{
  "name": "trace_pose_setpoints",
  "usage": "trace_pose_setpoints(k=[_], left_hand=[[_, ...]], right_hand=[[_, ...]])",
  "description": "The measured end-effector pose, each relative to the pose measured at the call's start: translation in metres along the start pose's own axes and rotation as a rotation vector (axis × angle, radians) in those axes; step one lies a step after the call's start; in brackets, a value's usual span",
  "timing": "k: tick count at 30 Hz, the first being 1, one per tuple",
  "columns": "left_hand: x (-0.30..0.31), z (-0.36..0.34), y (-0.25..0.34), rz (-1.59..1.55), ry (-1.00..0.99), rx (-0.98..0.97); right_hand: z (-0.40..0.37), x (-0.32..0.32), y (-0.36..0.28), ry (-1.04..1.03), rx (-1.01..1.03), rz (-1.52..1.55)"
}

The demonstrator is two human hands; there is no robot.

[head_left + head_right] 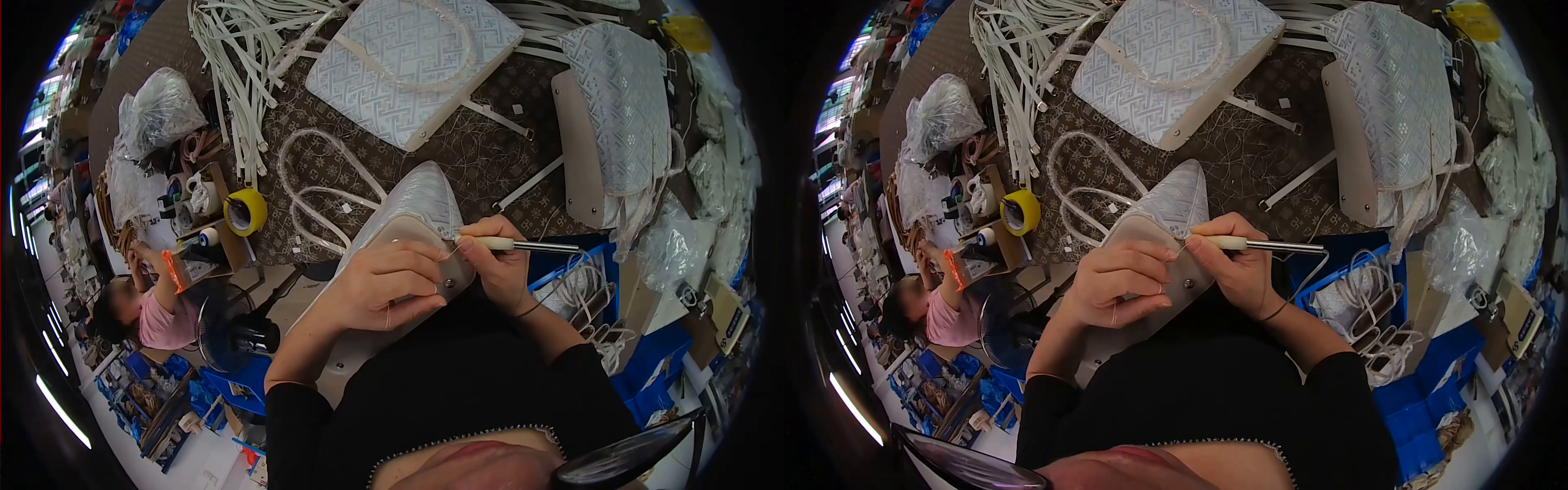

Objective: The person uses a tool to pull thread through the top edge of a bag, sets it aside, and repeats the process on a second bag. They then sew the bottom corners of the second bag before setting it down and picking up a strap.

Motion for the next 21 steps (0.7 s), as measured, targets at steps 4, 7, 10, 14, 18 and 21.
trace_pose_setpoints(k=[4, 7, 10, 14, 18, 21], left_hand=[[0.0001, 0.0004, 0.0008, 0.007, -0.006, -0.006], [-0.001, -0.0004, -0.0005, -0.001, -0.012, -0.003], [-0.0012, -0.0002, -0.0009, -0.004, -0.018, 0.004], [-0.001, -0.0001, -0.0008, -0.003, -0.02, 0.005], [-0.0004, -0.0003, -0.0009, -0.014, -0.008, 0.004], [0.0047, -0.0051, -0.0044, -0.1, 0.038, 0.014]], right_hand=[[-0.0004, 0.0001, 0.0005, 0.006, 0.0, 0.019], [0.0001, 0.0002, 0.0004, 0.007, 0.002, 0.026], [0.0001, 0.0006, -0.0002, 0.01, 0.0, -0.001], [0.0005, 0.0004, 0.0007, 0.003, -0.011, -0.001], [0.0011, 0.0, 0.0012, 0.002, 0.003, 0.028], [-0.0021, 0.002, 0.0095, 0.024, -0.014, 0.126]])
Point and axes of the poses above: each hand's wrist, its own z-axis towards the middle knuckle, its own x-axis out of the back of the hand, y = z × x, the point moved 9 cm from there along z, towards the middle knuckle, and after that the axes turned 11 degrees about -y, right-handed, at the moved point
